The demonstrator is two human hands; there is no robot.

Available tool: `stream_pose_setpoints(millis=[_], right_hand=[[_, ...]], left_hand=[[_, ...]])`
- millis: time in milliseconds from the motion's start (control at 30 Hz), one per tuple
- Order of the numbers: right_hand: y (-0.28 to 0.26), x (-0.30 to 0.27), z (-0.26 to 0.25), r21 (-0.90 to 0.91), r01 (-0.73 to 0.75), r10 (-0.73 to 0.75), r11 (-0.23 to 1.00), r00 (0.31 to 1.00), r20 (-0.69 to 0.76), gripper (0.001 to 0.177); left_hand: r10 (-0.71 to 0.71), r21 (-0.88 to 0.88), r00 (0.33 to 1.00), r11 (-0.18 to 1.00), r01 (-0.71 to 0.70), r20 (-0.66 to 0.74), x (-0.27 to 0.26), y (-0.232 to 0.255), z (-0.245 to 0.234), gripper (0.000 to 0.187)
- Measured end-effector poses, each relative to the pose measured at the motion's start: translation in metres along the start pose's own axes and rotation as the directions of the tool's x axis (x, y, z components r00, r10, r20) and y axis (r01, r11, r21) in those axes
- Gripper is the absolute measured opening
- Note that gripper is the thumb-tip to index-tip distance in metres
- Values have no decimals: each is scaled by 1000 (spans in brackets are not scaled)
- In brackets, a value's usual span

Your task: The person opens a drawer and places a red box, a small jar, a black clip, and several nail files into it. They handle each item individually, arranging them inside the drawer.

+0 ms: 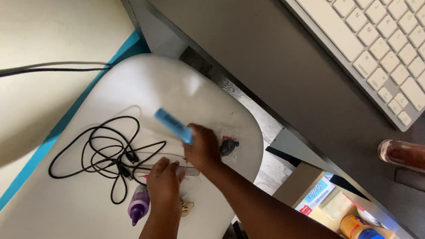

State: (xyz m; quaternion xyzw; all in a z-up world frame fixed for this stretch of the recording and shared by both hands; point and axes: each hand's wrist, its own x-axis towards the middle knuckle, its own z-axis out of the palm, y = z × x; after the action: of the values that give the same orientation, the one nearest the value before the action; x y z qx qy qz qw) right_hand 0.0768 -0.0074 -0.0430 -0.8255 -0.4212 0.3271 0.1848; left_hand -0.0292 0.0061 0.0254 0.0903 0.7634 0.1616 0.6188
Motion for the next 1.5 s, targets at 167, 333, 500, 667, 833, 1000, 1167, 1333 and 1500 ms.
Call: stream_pose_setpoints(millis=[167, 333, 500, 667, 833, 1000, 1167, 1333, 1500], right_hand=[[-31, -15, -50, 206, -219, 259, 954, 947, -192, 11], [-44, -56, -77, 773, -553, 440, 311, 805, 399, 42], [-41, -108, -76, 708, -613, 379, 350, 784, 491, 45], [-29, -96, -44, 563, -482, 462, 671, 866, 190, 29], [-16, -43, 12, 224, -148, 137, 963, 989, 63, 34], [-13, -21, 48, -63, 162, -162, 985, 987, -4, 15], [-29, -23, 48, -250, 206, -215, 946, 977, -6, 17], [-21, -27, 62, -399, 239, -259, 885, 966, 3, 17], [-26, -22, 48, -186, 214, -214, 959, 977, 19, 17]], left_hand=[[-43, -82, 996, 995, 49, 76, -33, 8, -10, 53], [-12, -83, 969, 996, 34, 248, -87, 26, -30, 27], [59, -100, 966, 994, -35, 252, -69, -10, -56, 11], [28, -185, 996, 983, -11, 89, -94, 19, -69, 10], [-19, -222, 998, 975, 31, 54, -88, 36, -64, 15], [90, -265, 990, 962, -59, 110, -55, 32, -51, 11], [29, -190, 998, 982, -18, 56, -60, 55, -40, 14], [20, -255, 999, 967, -8, 46, -41, 50, -34, 15], [-3, -221, 999, 975, 15, 52, -54, 61, -33, 9]])
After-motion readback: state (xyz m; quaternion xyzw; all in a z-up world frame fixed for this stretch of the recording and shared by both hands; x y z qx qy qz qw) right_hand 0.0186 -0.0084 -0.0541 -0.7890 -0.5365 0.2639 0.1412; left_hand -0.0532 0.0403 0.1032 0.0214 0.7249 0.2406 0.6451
